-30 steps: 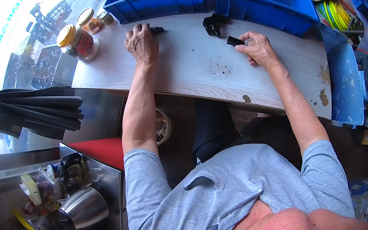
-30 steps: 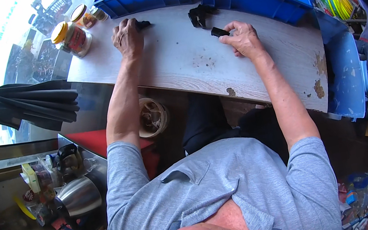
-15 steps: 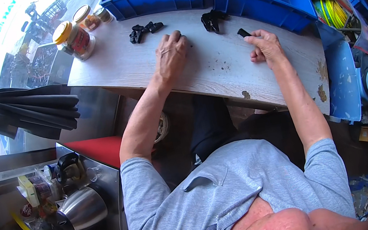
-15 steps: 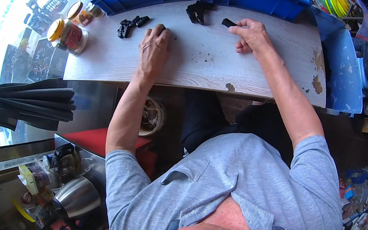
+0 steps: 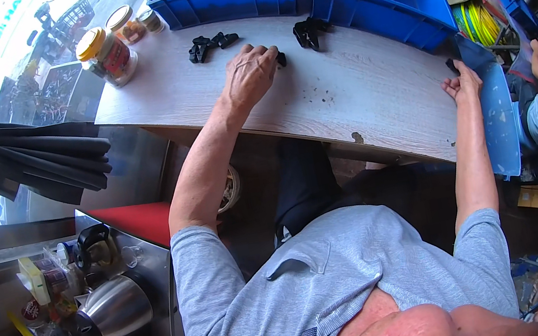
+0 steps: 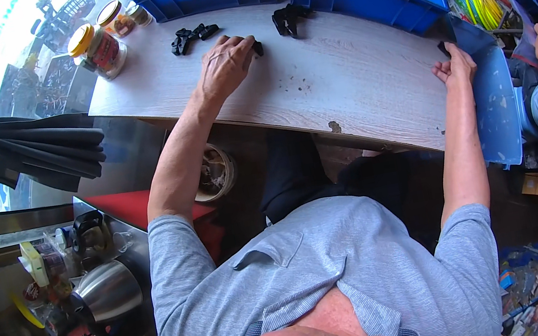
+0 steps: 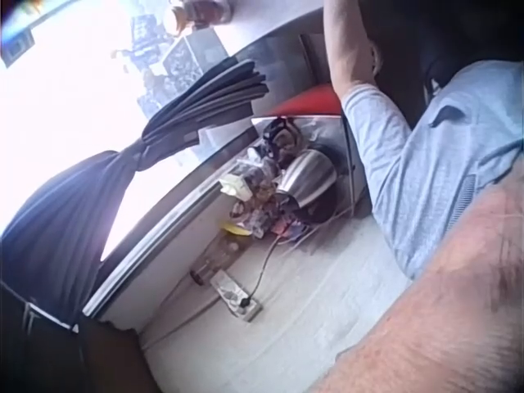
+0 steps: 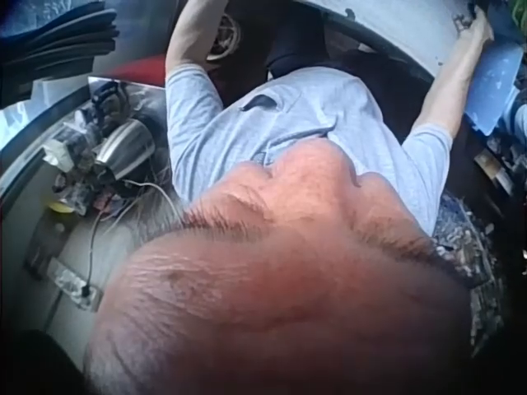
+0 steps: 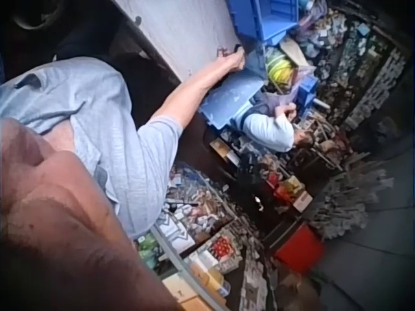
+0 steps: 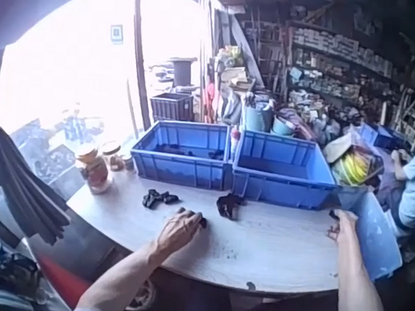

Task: Assemble small black plastic components by hand at a production workbench.

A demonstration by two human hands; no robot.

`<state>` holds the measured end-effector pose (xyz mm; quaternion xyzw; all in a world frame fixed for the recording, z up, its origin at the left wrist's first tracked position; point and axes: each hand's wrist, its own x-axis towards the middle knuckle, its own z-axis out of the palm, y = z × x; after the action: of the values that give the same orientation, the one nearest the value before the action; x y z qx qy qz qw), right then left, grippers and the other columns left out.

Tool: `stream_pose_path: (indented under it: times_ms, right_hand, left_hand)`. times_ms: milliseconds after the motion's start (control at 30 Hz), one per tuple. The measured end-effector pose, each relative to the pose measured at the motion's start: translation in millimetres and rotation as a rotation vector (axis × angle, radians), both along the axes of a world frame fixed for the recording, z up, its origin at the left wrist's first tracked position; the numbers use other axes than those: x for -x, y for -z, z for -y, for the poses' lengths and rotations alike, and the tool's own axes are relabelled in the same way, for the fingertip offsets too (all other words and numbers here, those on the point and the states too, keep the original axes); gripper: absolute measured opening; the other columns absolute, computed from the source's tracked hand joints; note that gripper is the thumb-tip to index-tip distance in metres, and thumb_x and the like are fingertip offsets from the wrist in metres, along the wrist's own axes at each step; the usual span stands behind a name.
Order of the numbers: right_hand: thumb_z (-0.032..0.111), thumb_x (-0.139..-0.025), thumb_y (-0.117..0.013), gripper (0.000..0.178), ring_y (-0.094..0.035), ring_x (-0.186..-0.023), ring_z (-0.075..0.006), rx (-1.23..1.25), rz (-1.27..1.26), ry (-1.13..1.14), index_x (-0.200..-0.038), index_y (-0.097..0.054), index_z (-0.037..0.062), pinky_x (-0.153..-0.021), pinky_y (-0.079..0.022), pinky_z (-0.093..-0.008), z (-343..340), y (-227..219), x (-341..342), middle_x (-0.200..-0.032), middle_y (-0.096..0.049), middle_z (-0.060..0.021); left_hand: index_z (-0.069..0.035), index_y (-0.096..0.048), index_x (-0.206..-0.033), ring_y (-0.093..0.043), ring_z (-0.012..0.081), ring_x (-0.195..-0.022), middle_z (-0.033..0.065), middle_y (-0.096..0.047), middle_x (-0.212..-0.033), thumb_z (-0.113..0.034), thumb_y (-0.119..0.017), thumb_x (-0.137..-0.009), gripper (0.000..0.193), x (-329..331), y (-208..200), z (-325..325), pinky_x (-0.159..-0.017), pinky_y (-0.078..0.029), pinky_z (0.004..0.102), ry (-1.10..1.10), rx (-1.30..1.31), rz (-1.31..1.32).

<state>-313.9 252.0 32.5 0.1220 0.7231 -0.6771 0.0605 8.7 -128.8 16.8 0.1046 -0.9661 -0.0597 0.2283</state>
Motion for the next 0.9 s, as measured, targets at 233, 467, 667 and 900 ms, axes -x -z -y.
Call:
stream_pose_path:
  times_ms: [233, 467, 667, 900]
  right_hand:
    - [0.023, -0.081, -0.084, 0.037, -0.061, -0.052, -0.0206, 0.029, 0.066, -0.295, -0.112, -0.068, 0.0096, -0.055, -0.061, -0.0429, 49.5, 0.8, -48.8, -0.058, -0.052, -0.0028]
    - [0.030, -0.085, -0.080, 0.044, -0.060, -0.048, -0.0136, -0.087, 0.123, -0.671, -0.120, -0.065, 0.0076, -0.048, -0.060, -0.0354, 130.8, -6.3, -107.5, -0.056, -0.049, 0.0014]
    - [0.035, -0.084, -0.080, 0.041, -0.058, -0.048, -0.0133, -0.188, 0.135, -0.740, -0.114, -0.067, 0.0098, -0.047, -0.058, -0.0351, 187.1, -10.1, -135.1, -0.057, -0.048, 0.0019]
    - [0.027, -0.085, -0.078, 0.029, -0.057, -0.047, -0.0163, -0.293, 0.125, -0.762, -0.106, -0.072, 0.0076, -0.045, -0.056, -0.0373, 234.6, -13.5, -148.1, -0.069, -0.057, -0.0049]
  left_hand:
    - [-0.011, -0.074, -0.102, -0.065, 0.0348, -0.100, 0.0114, -0.073, -0.100, -0.021, -0.070, -0.092, 0.014, 8.5, 1.6, -4.0, -0.076, -0.057, 0.0457, -0.110, 0.032, -0.107]
    - [-0.009, -0.073, -0.097, -0.068, 0.0339, -0.088, 0.0127, -0.072, -0.091, -0.016, -0.067, -0.092, 0.011, 24.5, 10.7, -8.8, -0.078, -0.056, 0.0437, 0.009, -0.029, -0.107]
    - [-0.008, -0.074, -0.093, -0.068, 0.0352, -0.083, 0.0151, -0.071, -0.088, -0.019, -0.067, -0.091, 0.013, 25.1, 9.9, 0.6, -0.080, -0.053, 0.0469, -0.103, -0.219, -0.037]
    - [-0.012, -0.072, -0.110, -0.067, 0.0326, -0.096, 0.0110, -0.074, -0.103, -0.014, -0.067, -0.088, 0.023, 18.4, 18.3, -28.2, -0.084, -0.053, 0.0439, -0.077, -0.166, -0.201]
